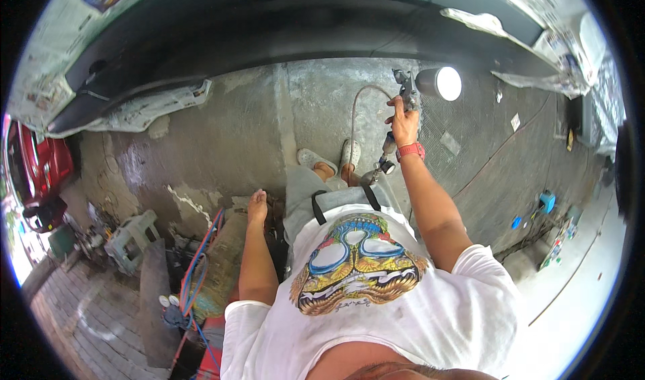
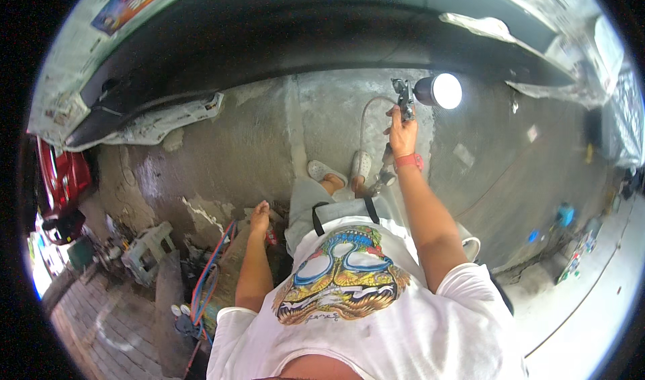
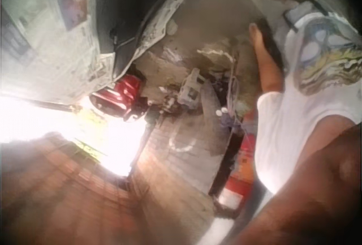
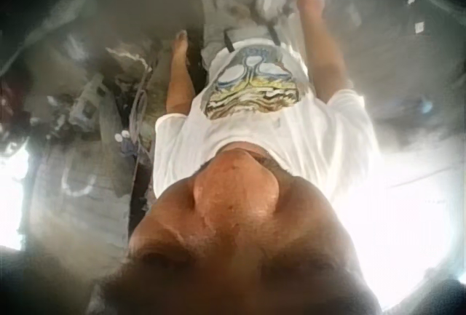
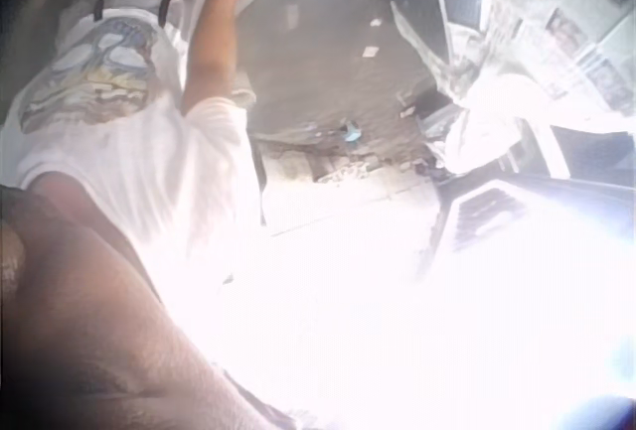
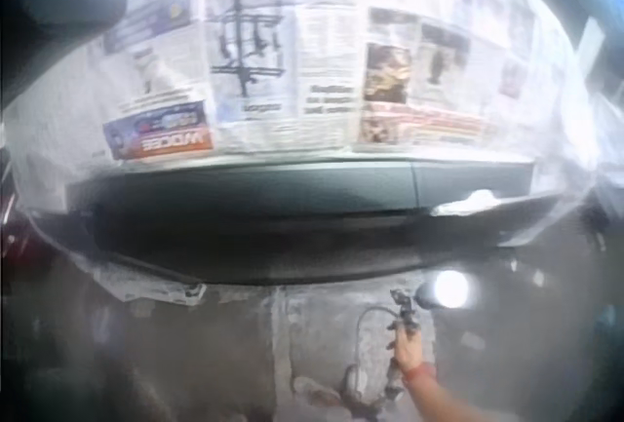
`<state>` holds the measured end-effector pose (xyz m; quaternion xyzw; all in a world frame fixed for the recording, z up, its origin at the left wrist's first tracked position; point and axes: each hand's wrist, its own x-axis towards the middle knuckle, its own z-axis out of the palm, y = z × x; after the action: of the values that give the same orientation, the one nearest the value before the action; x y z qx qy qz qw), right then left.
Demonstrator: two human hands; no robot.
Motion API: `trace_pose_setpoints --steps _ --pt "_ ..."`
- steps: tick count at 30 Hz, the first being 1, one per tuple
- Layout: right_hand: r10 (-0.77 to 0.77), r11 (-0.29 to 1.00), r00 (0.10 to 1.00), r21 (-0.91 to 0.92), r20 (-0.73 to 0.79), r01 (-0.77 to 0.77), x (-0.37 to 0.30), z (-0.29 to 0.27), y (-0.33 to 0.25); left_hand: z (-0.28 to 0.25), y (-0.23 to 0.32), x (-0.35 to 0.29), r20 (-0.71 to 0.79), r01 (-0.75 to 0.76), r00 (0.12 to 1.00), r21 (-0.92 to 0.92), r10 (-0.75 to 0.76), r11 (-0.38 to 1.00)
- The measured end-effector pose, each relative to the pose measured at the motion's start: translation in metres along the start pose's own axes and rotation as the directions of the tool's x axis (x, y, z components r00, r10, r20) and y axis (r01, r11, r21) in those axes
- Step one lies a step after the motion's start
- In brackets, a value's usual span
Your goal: The person uses a spray gun to apply paint to the side of a car door. The person sits on the floor, moves around the vehicle, and refills the spray gun from a bucket.
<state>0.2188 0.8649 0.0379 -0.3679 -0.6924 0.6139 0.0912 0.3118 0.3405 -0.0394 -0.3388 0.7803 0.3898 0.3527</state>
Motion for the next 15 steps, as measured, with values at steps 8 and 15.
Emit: trace_pose_setpoints --steps 8,15 --pt "-0.07 0.983 0.962 0.147 -0.265 0.112 -0.038 -0.023 -0.041 -0.03 0.104 0.035 0.172 -0.209 0.972 0.303 0.162 0.93" --pt "-0.1 0.966 0.903 0.177 -0.419 0.189 -0.065 0.069 -0.068 -0.111 0.172 0.168 0.338 -0.313 0.928 0.481 0.157 0.819"
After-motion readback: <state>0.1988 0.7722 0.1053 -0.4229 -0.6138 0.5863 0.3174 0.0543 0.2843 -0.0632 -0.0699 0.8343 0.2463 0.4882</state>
